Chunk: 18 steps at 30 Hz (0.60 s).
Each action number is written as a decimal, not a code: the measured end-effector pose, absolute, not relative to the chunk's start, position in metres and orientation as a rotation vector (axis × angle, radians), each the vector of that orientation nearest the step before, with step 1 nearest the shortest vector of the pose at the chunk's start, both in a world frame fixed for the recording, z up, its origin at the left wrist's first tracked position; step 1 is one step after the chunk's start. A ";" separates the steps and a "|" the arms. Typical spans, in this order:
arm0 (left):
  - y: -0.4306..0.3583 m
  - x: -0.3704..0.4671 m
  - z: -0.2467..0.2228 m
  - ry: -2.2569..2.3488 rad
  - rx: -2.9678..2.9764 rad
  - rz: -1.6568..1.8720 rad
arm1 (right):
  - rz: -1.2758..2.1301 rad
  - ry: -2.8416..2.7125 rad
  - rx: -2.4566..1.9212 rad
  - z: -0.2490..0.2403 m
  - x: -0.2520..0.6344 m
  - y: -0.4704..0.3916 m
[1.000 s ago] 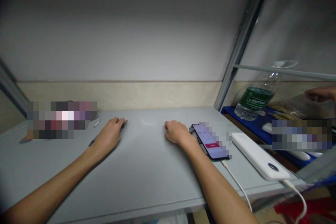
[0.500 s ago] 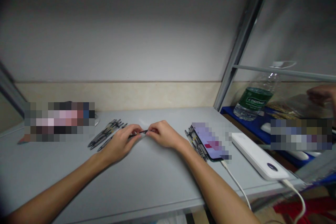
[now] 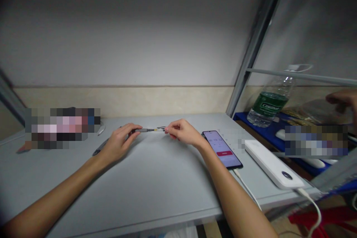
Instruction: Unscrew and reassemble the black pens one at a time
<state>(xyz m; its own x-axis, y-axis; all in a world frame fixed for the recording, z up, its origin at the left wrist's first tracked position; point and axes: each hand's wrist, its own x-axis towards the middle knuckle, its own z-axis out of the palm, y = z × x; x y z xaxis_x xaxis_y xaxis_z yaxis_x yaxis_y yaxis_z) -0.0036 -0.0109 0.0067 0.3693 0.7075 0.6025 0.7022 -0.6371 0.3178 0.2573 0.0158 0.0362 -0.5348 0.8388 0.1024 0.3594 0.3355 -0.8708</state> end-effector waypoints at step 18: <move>-0.007 -0.007 -0.003 1.420 2.975 0.856 | 1.236 -2.106 -0.897 0.021 0.239 0.010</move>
